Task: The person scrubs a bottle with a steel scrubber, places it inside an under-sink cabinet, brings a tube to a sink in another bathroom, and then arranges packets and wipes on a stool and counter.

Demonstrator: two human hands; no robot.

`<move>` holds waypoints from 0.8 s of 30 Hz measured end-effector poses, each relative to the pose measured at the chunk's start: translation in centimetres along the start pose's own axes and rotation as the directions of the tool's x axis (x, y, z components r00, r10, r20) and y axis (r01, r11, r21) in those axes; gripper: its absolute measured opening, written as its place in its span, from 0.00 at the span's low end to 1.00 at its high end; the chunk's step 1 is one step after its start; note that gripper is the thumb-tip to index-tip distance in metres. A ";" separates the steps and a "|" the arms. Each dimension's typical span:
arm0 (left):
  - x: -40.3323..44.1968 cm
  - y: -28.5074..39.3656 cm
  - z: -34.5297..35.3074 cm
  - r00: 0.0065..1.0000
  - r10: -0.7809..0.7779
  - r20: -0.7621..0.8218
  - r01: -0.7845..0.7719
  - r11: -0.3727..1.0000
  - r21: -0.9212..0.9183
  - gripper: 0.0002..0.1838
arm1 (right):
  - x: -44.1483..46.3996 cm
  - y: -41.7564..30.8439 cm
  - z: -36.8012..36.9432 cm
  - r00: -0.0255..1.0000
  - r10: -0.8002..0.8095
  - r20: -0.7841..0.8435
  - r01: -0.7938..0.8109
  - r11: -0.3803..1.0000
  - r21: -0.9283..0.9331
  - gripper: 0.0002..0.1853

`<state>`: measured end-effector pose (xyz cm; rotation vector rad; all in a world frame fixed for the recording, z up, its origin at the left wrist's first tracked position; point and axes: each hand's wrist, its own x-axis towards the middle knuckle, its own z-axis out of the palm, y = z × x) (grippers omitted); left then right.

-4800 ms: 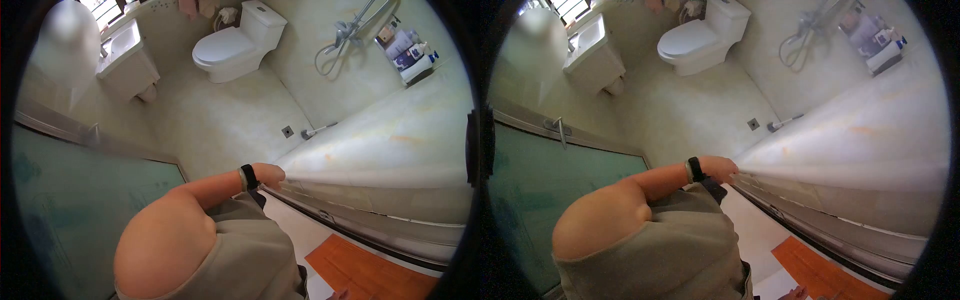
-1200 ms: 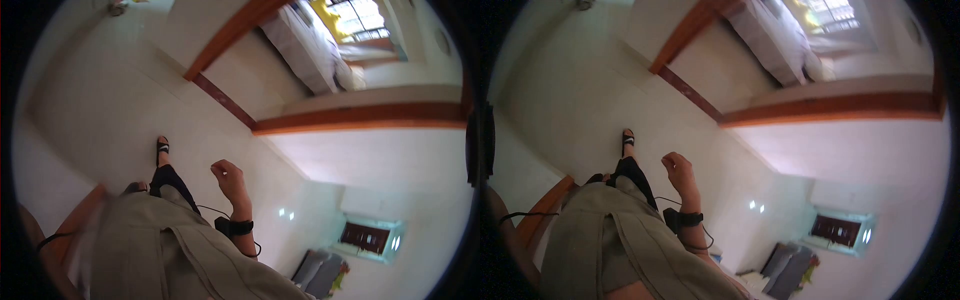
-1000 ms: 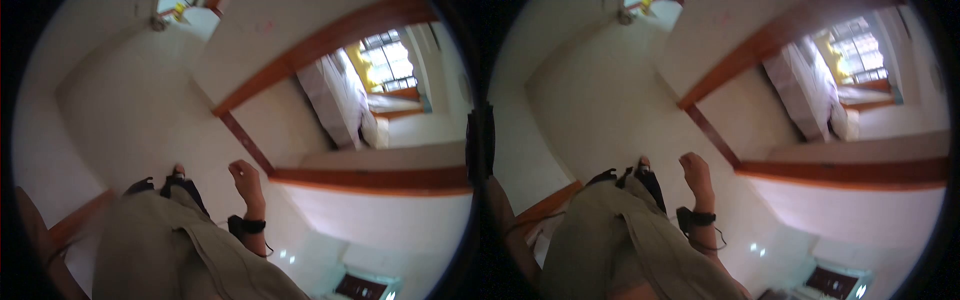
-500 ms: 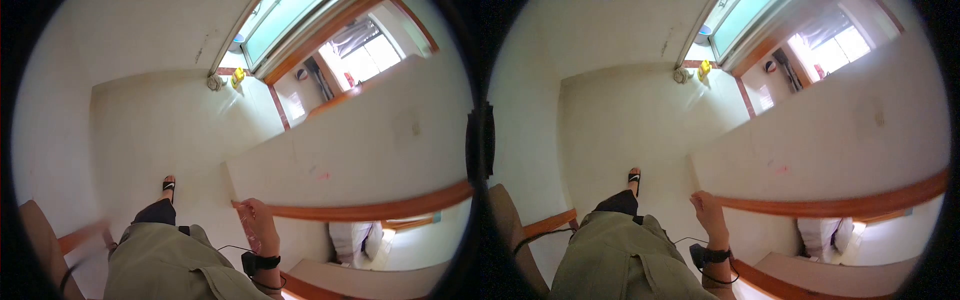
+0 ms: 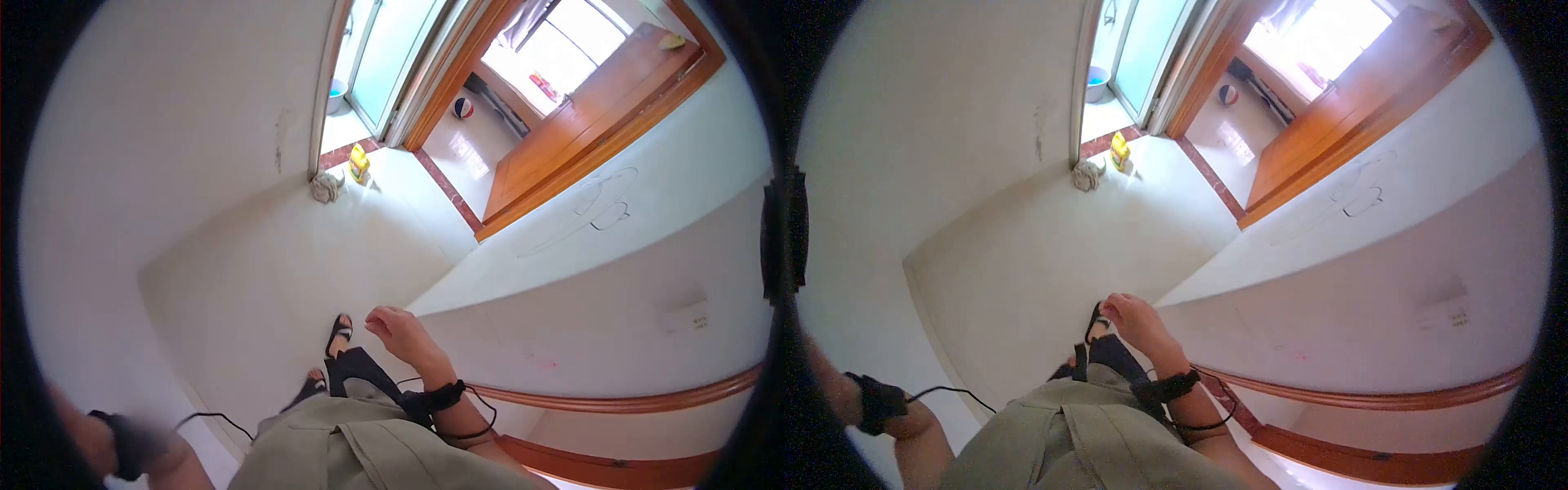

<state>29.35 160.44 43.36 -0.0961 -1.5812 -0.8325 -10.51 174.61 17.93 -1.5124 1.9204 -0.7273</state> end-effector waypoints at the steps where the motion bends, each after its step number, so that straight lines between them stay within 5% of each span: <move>1: 0.1 -2.6 -1.0 0.991 -0.129 -0.038 0.125 0.989 -0.082 0.38 | 2.3 0.9 -0.5 1.000 -0.018 -0.004 0.018 1.000 -0.006 0.07; 4: -0.7 -16.4 0.2 0.701 -0.701 -0.133 0.672 0.711 -0.206 0.31 | 9.3 3.7 -2.6 0.999 -0.023 -0.029 0.023 1.000 0.000 0.08; 5: -1.0 -20.2 0.9 0.511 -0.789 -0.342 0.802 0.580 -0.140 0.28 | 11.7 4.4 -3.7 0.999 -0.026 -0.046 0.027 0.999 0.016 0.08; 7: 0.7 -27.9 4.6 0.321 -0.803 -0.503 0.934 0.357 0.027 0.22 | 16.6 5.8 -6.4 0.998 0.029 -0.050 -0.023 0.994 0.105 0.08; 9: 2.1 -33.0 7.2 0.242 -0.872 -0.426 0.950 0.302 -0.079 0.18 | 20.9 8.5 -8.8 0.997 0.048 -0.056 -0.041 0.992 0.115 0.09; 15: 7.9 -45.1 14.2 0.223 -0.939 -0.263 0.965 0.251 -0.077 0.16 | 30.0 15.3 -19.8 0.953 0.254 -0.167 -0.214 0.950 0.227 0.10; 17: 11.3 -48.6 15.5 0.194 -0.935 -0.296 0.977 0.210 -0.022 0.16 | 32.9 16.5 -22.8 0.873 0.221 -0.434 -0.148 0.970 0.195 0.08; 24: 12.1 -62.2 10.7 0.158 -0.946 -0.284 0.987 0.160 0.014 0.15 | 36.7 19.6 -24.2 0.812 0.387 -0.437 -0.257 0.909 0.328 0.07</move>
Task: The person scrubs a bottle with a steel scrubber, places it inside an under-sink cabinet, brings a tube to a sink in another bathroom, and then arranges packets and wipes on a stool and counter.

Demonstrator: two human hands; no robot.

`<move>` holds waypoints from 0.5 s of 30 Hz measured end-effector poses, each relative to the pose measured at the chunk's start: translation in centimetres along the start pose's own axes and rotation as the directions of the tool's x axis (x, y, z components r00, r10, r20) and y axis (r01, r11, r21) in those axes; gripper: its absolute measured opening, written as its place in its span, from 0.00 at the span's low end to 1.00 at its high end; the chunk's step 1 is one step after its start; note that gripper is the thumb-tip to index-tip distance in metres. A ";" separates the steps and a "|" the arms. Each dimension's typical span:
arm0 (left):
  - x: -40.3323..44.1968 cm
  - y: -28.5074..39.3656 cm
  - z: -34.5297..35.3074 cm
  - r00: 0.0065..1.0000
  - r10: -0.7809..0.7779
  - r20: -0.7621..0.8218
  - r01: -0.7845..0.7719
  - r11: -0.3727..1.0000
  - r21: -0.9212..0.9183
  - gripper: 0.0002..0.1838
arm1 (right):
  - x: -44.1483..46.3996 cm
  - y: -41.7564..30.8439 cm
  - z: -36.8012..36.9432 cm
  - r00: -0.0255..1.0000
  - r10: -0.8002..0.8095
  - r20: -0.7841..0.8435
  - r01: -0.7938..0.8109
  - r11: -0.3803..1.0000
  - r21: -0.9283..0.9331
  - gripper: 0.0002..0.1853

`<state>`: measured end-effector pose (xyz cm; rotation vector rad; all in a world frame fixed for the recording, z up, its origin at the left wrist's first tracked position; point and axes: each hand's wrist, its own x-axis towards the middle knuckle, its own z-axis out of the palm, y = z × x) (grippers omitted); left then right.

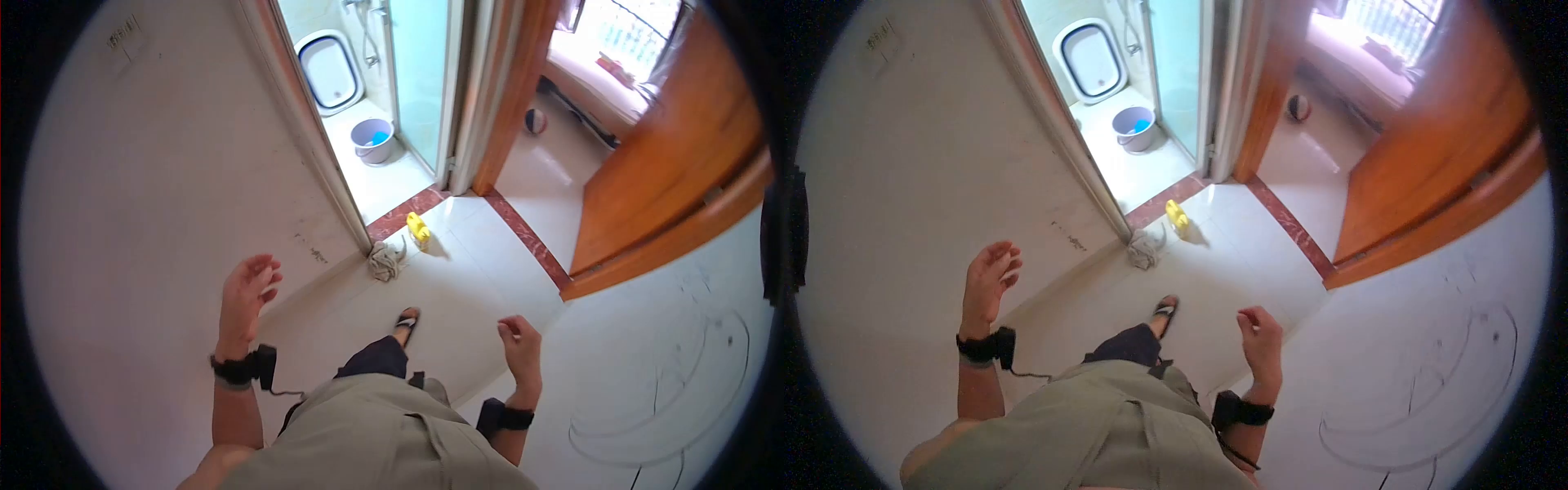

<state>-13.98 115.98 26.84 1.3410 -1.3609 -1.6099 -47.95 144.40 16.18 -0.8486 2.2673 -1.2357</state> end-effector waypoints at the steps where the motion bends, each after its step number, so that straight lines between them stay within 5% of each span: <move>1: 1.9 0.9 1.7 1.000 0.017 -0.024 -0.017 1.000 -0.017 0.15 | 1.7 0.4 -1.2 0.999 0.045 0.002 -0.045 0.999 -0.007 0.06; 12: 25.8 6.3 26.7 0.999 -0.030 -0.028 0.022 0.968 -0.252 0.16 | 28.3 0.4 -15.0 0.996 0.081 0.025 -0.072 0.968 -0.241 0.05; 15: 30.4 8.1 33.5 0.981 -0.032 0.194 0.079 0.967 -0.242 0.18 | 34.0 0.9 -17.5 0.997 0.075 -0.006 -0.074 0.968 -0.239 0.06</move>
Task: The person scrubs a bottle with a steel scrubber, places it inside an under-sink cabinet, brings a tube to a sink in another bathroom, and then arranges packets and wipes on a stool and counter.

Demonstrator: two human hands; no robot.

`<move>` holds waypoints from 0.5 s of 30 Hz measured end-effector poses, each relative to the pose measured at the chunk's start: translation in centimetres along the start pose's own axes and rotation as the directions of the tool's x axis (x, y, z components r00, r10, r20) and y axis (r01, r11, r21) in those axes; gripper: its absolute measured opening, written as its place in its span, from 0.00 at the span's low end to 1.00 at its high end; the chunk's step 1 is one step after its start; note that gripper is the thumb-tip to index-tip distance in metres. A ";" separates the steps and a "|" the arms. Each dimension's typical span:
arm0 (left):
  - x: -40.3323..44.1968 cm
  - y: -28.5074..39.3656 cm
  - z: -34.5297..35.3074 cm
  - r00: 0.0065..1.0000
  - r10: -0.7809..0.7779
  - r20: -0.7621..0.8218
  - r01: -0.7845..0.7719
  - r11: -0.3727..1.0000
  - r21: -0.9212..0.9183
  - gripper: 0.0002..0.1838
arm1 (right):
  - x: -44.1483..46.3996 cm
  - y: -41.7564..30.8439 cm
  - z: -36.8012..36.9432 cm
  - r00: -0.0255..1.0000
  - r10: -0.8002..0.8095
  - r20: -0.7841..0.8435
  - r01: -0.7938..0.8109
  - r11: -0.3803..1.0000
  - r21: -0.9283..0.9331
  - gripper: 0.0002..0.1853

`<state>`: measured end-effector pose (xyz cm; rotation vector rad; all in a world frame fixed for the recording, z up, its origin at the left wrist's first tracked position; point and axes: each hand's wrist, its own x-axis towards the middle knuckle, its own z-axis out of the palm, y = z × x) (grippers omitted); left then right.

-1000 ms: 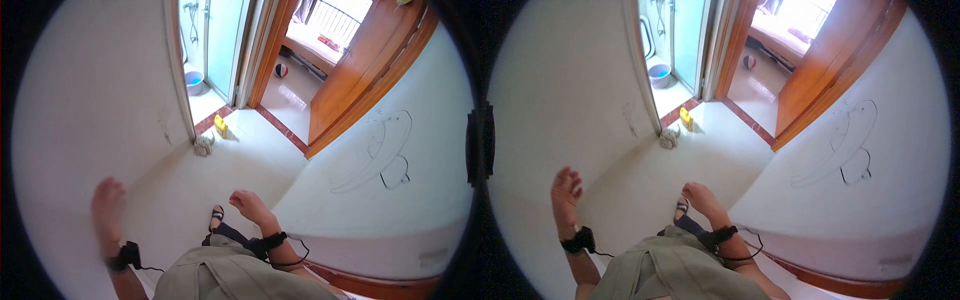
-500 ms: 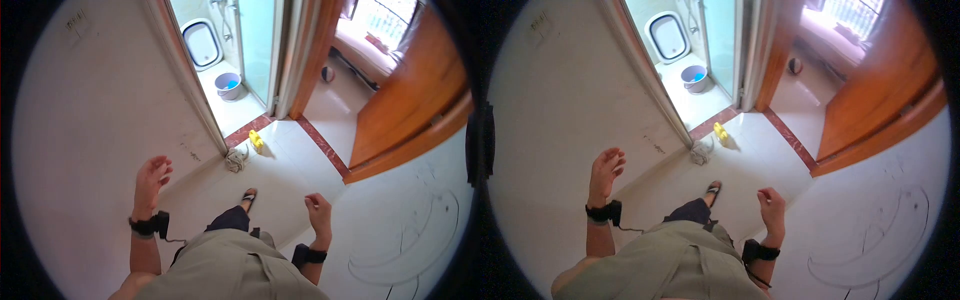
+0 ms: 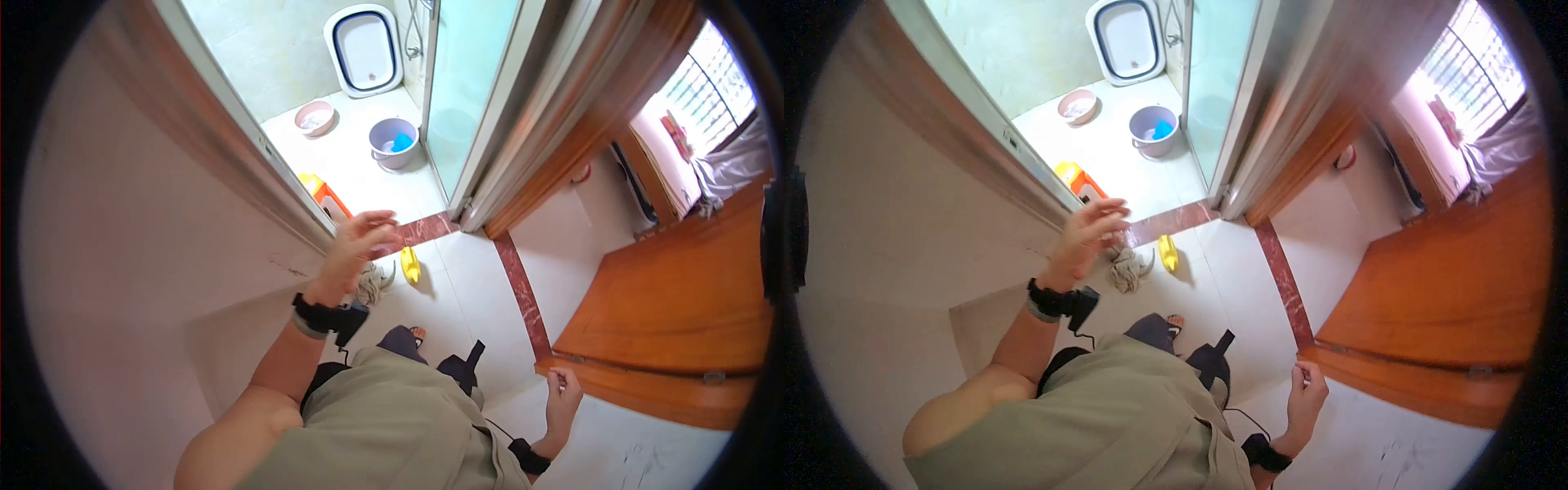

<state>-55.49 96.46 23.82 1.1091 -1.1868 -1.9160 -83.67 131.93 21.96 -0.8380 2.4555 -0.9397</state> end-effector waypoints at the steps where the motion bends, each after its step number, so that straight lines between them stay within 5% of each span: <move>1: 1.7 -0.2 1.8 0.998 0.003 0.060 -0.003 1.000 -0.012 0.18 | 1.9 0.8 -0.4 0.999 0.040 0.017 -0.040 0.999 0.017 0.06; 6: 7.8 0.2 8.4 0.999 -0.021 0.025 0.020 0.999 0.034 0.24 | 13.6 3.3 -0.5 0.972 -0.008 0.233 -0.018 0.994 0.107 0.06; 11: 8.7 1.4 9.8 0.884 0.108 -0.454 -0.127 0.992 -0.011 0.25 | 27.0 0.6 -2.0 0.908 -0.144 0.392 0.122 0.989 0.081 0.06; 15: 7.3 1.7 9.5 0.729 0.148 -0.669 -0.225 0.974 -0.029 0.25 | 35.8 -0.8 -2.6 0.816 -0.365 0.449 0.348 0.929 0.123 0.06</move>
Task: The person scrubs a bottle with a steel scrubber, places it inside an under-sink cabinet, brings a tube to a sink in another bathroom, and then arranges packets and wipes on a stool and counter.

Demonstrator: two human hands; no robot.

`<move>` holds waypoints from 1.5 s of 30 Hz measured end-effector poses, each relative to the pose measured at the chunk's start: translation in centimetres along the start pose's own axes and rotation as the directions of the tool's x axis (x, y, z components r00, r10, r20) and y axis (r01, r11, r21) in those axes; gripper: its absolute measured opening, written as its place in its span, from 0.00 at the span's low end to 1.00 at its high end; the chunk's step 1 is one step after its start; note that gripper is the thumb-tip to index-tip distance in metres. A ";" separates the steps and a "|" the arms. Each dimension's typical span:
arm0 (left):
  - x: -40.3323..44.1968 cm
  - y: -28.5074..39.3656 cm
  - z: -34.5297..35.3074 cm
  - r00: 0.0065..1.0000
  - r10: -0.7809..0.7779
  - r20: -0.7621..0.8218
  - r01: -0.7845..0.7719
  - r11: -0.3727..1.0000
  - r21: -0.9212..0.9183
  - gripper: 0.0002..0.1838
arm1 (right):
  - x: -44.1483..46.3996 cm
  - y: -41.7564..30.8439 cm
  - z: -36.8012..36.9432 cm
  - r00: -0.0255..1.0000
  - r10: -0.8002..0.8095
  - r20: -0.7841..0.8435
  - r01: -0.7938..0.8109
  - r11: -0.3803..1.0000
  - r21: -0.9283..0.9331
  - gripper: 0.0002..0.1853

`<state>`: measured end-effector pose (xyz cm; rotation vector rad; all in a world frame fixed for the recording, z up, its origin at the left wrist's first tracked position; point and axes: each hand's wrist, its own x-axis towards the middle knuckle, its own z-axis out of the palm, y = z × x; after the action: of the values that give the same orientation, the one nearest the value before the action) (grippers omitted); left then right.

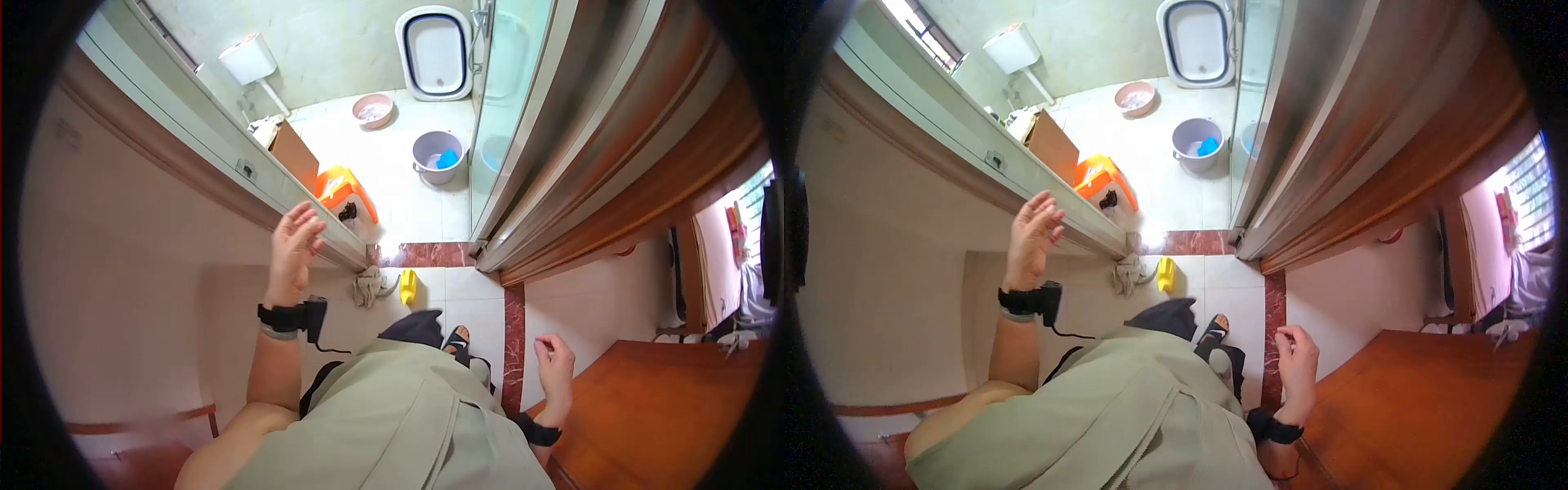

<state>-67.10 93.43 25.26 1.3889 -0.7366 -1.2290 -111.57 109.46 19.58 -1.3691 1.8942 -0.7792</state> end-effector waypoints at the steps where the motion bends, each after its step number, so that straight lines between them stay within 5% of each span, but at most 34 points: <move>1: -0.2 0.3 -0.1 0.998 0.020 -0.056 -0.021 1.000 -0.007 0.25 | 1.5 0.4 -0.8 0.999 -0.034 0.029 0.034 0.999 -0.010 0.06; 6: -1.6 1.6 2.0 0.967 0.046 -0.251 -0.042 0.999 0.022 0.25 | 7.5 -0.5 -2.8 0.983 -0.044 0.180 0.038 0.999 0.036 0.06; 15: 5.6 -0.6 4.5 0.948 -0.011 -0.318 0.015 1.000 0.010 0.26 | 14.0 1.3 -0.4 0.929 -0.055 0.365 0.070 0.997 -0.027 0.08; 23: 25.5 -0.4 6.7 0.966 -0.050 -0.255 0.042 0.999 -0.034 0.27 | 18.4 2.8 4.1 0.848 0.316 0.426 -0.343 0.939 -0.013 0.09; 25: 31.1 1.0 7.2 0.970 -0.026 -0.240 0.019 0.999 -0.030 0.26 | 19.1 7.0 6.5 0.794 0.397 0.460 -0.555 0.781 0.285 0.10; 28: 38.3 3.6 6.3 0.964 -0.052 -0.262 0.035 0.997 -0.068 0.25 | 18.9 10.3 12.0 0.771 0.482 0.416 -0.532 0.847 0.005 0.11; 32: 44.9 6.3 3.7 0.929 0.007 -0.370 -0.030 0.998 -0.057 0.25 | 27.1 -0.9 15.1 0.734 0.522 0.434 -0.579 0.815 0.000 0.11; 34: 48.0 7.7 2.1 0.893 0.070 -0.445 -0.088 0.996 -0.021 0.26 | 29.7 -2.1 17.1 0.707 0.521 0.478 -0.690 0.656 0.307 0.12; 35: 49.4 8.5 1.6 0.877 0.079 -0.474 -0.080 0.997 0.019 0.27 | 31.3 -2.7 17.9 0.697 0.523 0.490 -0.699 0.646 0.305 0.12; 41: 55.3 9.7 0.3 0.813 0.075 -0.577 -0.065 0.997 0.039 0.26 | 42.4 -5.6 19.8 0.765 0.506 0.397 -0.625 0.734 0.268 0.19; 45: 58.3 8.5 -1.4 0.858 -0.001 -0.514 0.014 1.000 0.022 0.22 | 49.1 0.4 21.0 0.883 0.228 0.409 -0.357 0.893 0.274 0.22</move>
<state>-48.29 38.13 17.50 1.6479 -0.3677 -0.7915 -106.41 60.78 -1.67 -0.9016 1.5345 -0.6097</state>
